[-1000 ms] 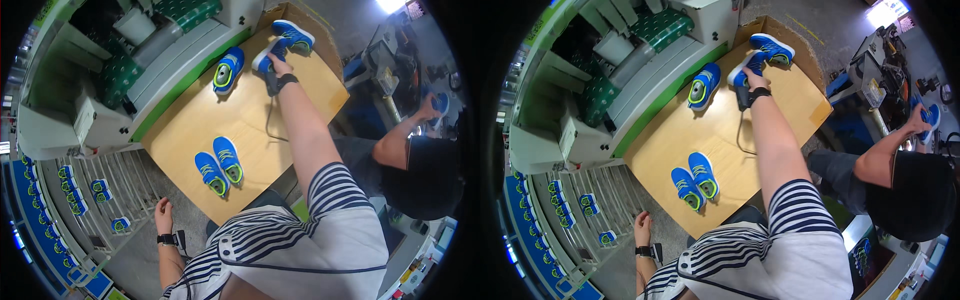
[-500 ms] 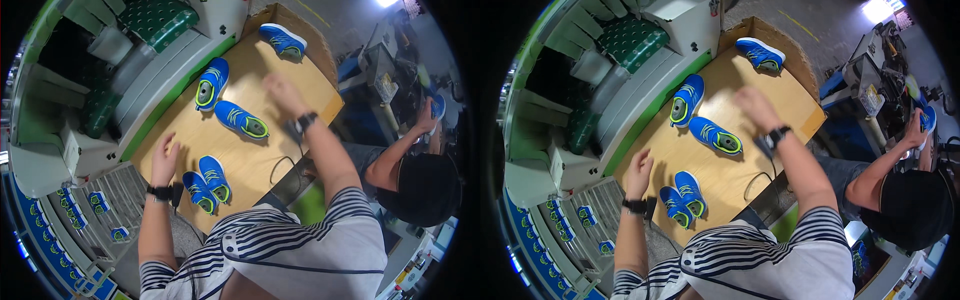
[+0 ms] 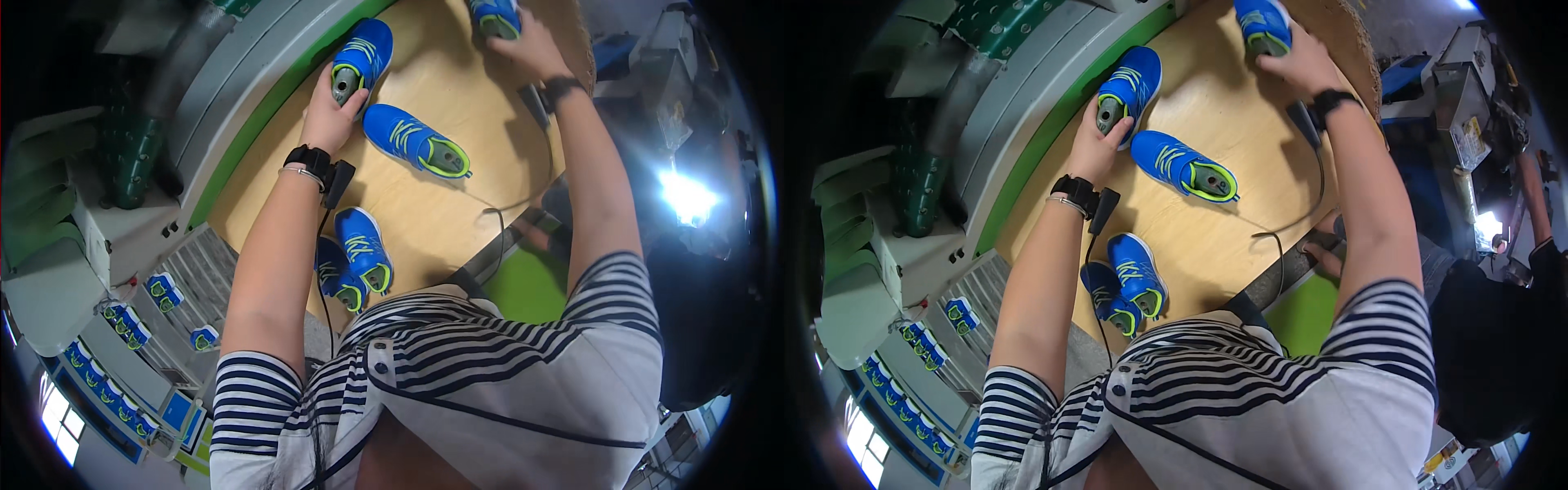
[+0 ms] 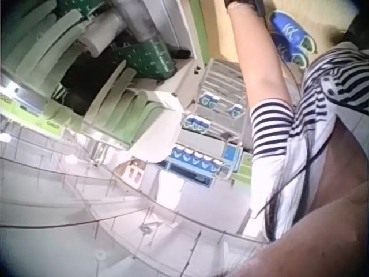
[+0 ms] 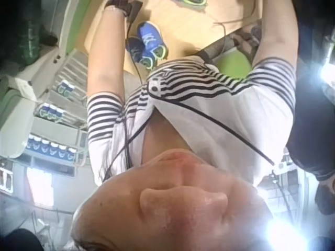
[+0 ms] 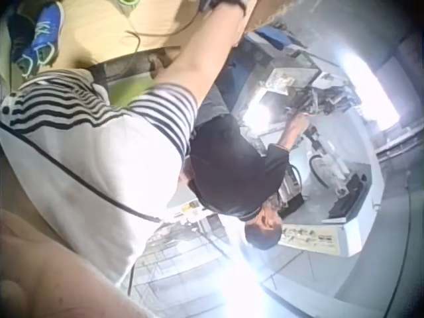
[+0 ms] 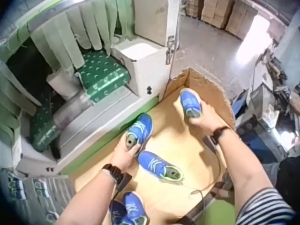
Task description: The person picks up blue and green sneakers from a conveyor belt and a wooden table, inspects them by turning them over and checking the soles, and places them back on the table or conveyor. The person handles the shoes one by one in a factory setting.
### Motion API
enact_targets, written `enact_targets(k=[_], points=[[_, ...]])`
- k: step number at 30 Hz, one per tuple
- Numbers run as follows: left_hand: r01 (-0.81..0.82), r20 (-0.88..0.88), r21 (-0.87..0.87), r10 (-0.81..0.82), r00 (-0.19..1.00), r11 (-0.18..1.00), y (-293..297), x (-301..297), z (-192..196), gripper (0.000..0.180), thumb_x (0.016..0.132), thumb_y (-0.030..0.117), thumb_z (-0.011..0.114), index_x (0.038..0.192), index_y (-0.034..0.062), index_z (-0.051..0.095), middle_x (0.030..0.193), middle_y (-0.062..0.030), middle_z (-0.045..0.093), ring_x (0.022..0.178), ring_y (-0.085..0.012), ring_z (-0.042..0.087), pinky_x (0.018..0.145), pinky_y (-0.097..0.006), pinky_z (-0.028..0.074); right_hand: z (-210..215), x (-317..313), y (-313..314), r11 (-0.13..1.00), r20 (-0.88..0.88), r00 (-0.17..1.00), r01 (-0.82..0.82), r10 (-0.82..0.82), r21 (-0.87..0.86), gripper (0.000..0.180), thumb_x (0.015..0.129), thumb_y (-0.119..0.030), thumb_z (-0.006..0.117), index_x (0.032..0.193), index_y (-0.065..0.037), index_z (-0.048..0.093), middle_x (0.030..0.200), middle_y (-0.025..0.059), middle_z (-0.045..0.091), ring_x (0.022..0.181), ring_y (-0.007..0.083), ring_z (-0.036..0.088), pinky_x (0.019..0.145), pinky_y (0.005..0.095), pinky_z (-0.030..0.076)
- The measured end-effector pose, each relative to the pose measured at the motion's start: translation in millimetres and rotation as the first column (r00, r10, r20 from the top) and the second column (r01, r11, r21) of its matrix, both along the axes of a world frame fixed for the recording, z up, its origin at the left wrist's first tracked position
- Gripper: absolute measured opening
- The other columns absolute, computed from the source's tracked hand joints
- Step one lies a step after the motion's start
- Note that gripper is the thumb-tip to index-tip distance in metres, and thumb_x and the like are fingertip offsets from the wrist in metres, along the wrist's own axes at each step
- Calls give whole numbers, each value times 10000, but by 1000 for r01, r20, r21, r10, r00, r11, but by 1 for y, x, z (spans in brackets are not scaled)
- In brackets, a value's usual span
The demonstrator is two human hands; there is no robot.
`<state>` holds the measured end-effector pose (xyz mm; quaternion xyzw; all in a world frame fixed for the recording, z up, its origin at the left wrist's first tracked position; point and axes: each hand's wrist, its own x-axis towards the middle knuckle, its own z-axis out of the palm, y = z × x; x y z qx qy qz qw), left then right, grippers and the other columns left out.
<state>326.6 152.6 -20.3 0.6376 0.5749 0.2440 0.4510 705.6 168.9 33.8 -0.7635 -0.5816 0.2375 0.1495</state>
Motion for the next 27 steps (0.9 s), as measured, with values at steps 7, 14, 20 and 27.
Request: enact_targets(k=[7,14,20,27], points=[[-47,31,123,44,999,991,-13,-7,1,668,857,266,759,1392,-10,470,1255,-259,628,1173,-394,611,998,-417,475,-6,-88,-133,984,-426,887,-150,175,91,780,828,-253,772,1492,-76,405,1353,190,592,1268,296,567,1066,355,440],[-127,-218,154,159,963,980,-72,-92,17,735,848,317,771,1398,-64,466,1287,-276,612,1197,-374,609,1014,-409,469,-9,-140,-204,997,-488,871,-29,58,68,800,798,-245,784,1478,-70,400,1324,218,601,1227,339,597,1027,387,472],[-194,-172,107,210,962,975,-122,-158,3,866,887,414,736,1487,-64,333,1361,-283,554,1268,-355,556,1068,-393,425,-50,-184,-261,981,-630,764,-19,140,195,951,815,-265,819,1530,29,265,1411,249,524,1307,304,543,1072,350,431],[-226,-243,300,303,921,927,-173,-159,22,879,903,366,709,1513,-58,241,1481,-333,349,1377,-463,365,1152,-447,316,-64,-188,-273,989,-812,568,-27,134,145,973,907,-157,733,1571,44,50,1537,213,364,1404,245,415,1141,348,353]])
